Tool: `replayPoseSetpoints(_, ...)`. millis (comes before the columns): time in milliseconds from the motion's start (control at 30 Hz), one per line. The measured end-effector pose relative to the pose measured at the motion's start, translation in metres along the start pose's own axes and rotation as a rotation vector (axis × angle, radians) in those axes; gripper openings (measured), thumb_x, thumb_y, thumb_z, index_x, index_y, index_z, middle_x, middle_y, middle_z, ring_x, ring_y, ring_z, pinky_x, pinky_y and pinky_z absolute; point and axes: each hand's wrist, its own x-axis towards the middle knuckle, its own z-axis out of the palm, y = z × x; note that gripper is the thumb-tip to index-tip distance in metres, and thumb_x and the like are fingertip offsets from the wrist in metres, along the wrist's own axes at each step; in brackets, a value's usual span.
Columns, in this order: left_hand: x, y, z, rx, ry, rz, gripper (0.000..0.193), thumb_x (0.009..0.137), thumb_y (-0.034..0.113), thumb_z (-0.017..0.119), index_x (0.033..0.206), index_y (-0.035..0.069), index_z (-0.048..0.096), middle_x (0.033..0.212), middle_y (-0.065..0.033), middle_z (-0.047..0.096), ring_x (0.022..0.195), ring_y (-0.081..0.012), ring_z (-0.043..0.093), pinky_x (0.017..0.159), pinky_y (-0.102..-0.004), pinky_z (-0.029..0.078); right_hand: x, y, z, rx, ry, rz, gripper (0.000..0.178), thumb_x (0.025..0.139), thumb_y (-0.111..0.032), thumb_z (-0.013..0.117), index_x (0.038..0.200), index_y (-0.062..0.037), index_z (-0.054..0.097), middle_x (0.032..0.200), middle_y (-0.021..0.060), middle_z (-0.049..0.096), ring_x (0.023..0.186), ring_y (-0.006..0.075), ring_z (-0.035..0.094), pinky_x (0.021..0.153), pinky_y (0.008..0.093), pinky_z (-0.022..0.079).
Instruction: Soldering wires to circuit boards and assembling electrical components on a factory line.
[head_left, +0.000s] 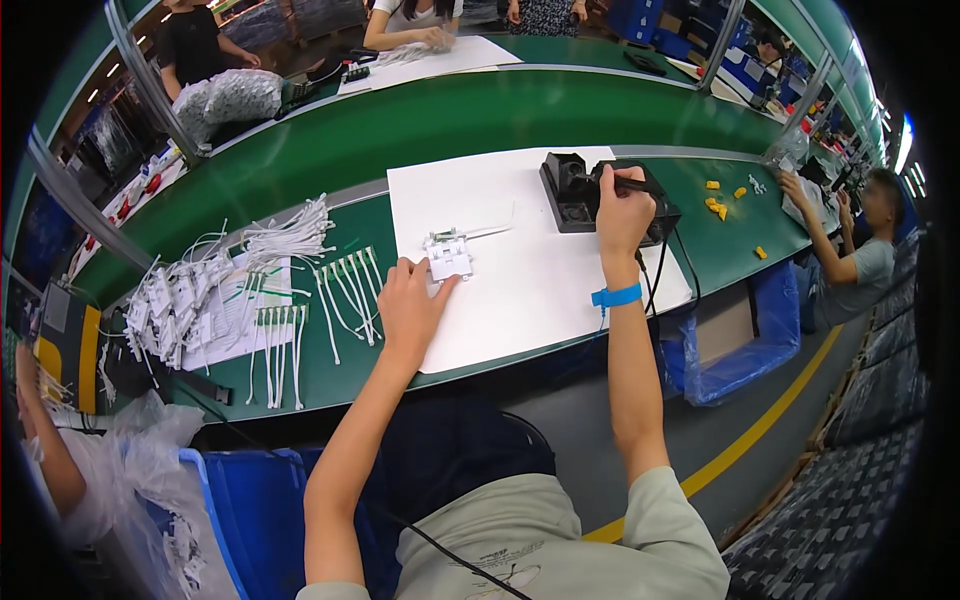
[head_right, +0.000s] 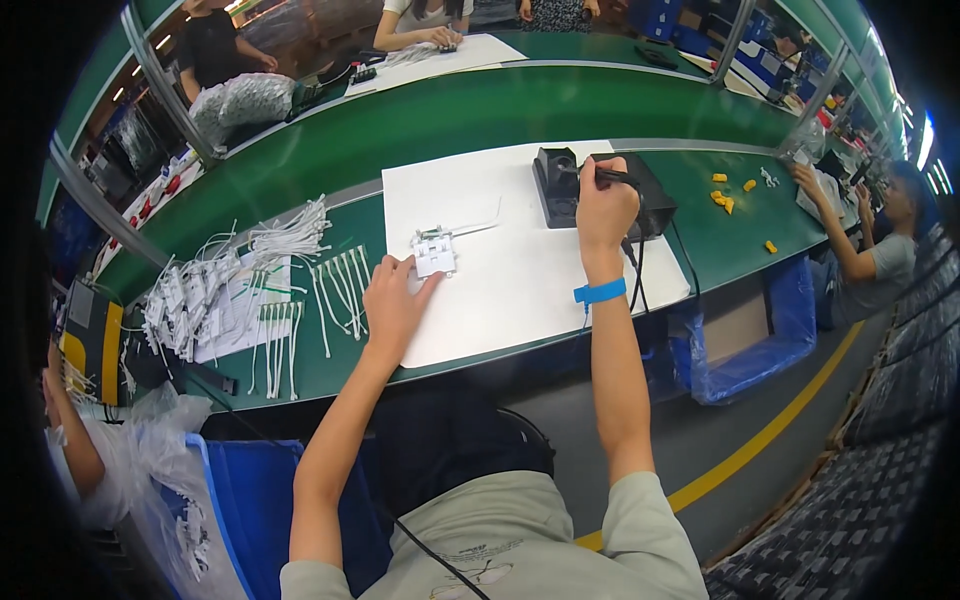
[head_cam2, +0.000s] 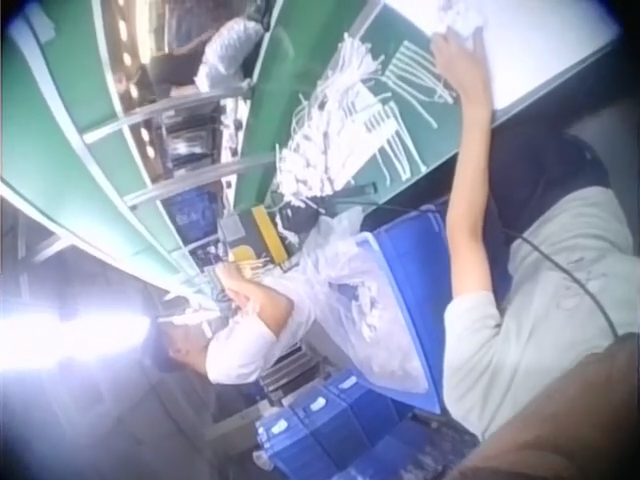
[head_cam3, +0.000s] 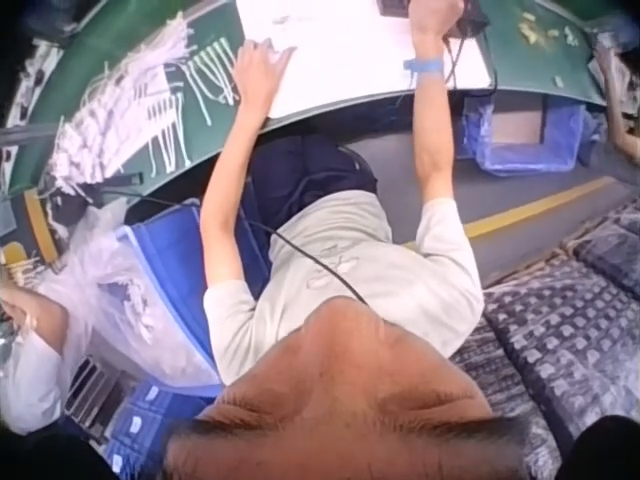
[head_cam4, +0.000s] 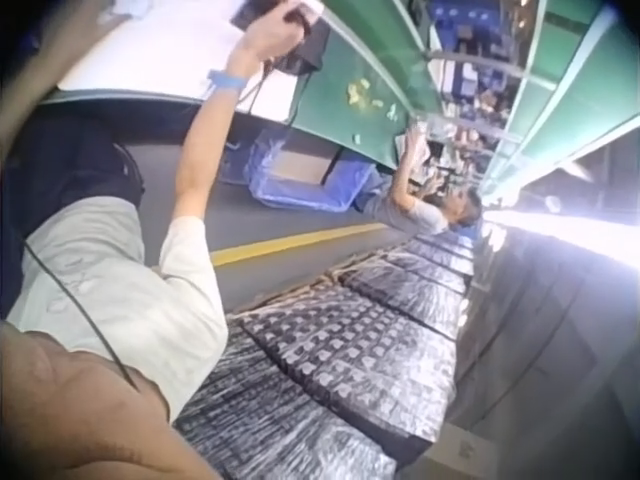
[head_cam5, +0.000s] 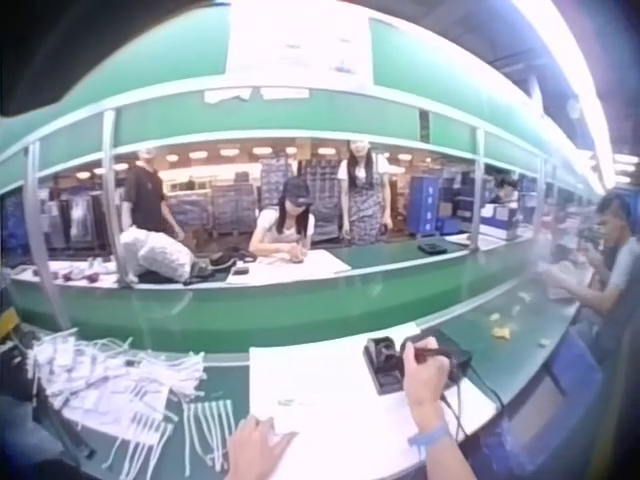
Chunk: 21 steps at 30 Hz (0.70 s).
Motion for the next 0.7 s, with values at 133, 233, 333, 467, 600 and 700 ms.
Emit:
replayPoseSetpoints(133,0.0,0.0,-0.001,-0.012,0.041,0.017,0.05,0.085,0.038,0.08,0.111,-0.004,0.073,0.094,-0.012,0.06,0.086,-0.0266,0.062,0.071,-0.039,0.053,0.0,0.007,0.013,0.005,-0.006,0.058,0.023,0.094,-0.018,0.074,0.084,0.0008,0.065,0.063,0.0091,0.064,0.056,0.0165,0.061,0.057,0.0313,0.048)
replayPoseSetpoints(233,0.0,0.001,-0.001,-0.017,0.037,0.006,0.051,0.085,0.038,0.081,0.112,-0.005,0.073,0.094,-0.0123,0.06,0.086,-0.0267,0.062,0.071,-0.0392,0.052,0.006,0.009,0.024,-0.002,-0.025,0.061,0.023,0.093,-0.019,0.074,0.084,0.0009,0.066,0.064,0.0103,0.067,0.056,0.0178,0.064,0.057,0.0316,0.048)
replayPoseSetpoints(333,-0.001,0.001,-0.001,-0.022,0.032,0.001,0.051,0.085,0.038,0.081,0.112,-0.005,0.073,0.093,-0.0124,0.06,0.086,-0.0269,0.062,0.071,-0.0389,0.052,0.013,0.01,0.029,-0.021,-0.061,0.097,0.025,0.092,-0.021,0.076,0.084,0.0015,0.069,0.067,0.0141,0.07,0.059,0.0213,0.068,0.059,0.034,0.05)
replayPoseSetpoints(467,-0.001,-0.001,-0.001,-0.043,0.039,-0.006,0.049,0.085,0.037,0.081,0.111,-0.004,0.073,0.094,-0.012,0.06,0.086,-0.0277,0.062,0.072,-0.0396,0.052,0.023,0.008,0.03,-0.143,-0.081,0.09,0.028,0.088,-0.024,0.078,0.084,0.0029,0.072,0.071,0.0175,0.071,0.065,0.0304,0.071,0.064,0.0382,0.053)
replayPoseSetpoints(600,-0.002,-0.002,0.001,-0.06,0.011,-0.012,0.05,0.086,0.038,0.08,0.112,-0.005,0.073,0.094,-0.0122,0.059,0.085,-0.0272,0.061,0.071,-0.0396,0.052,0.028,0.001,0.027,-0.207,-0.115,0.098,0.026,0.088,-0.026,0.078,0.083,-0.0011,0.073,0.079,0.018,0.073,0.077,0.0393,0.071,0.07,0.0449,0.055)
replayPoseSetpoints(700,-0.002,-0.004,0.003,-0.061,0.015,-0.013,0.05,0.086,0.038,0.08,0.111,-0.004,0.073,0.094,-0.0123,0.059,0.086,-0.0273,0.061,0.071,-0.0398,0.051,0.03,0.001,0.028,-0.26,-0.118,0.111,0.024,0.088,-0.025,0.077,0.084,-0.0023,0.073,0.08,0.0173,0.073,0.079,0.0397,0.071,0.071,0.0456,0.055)
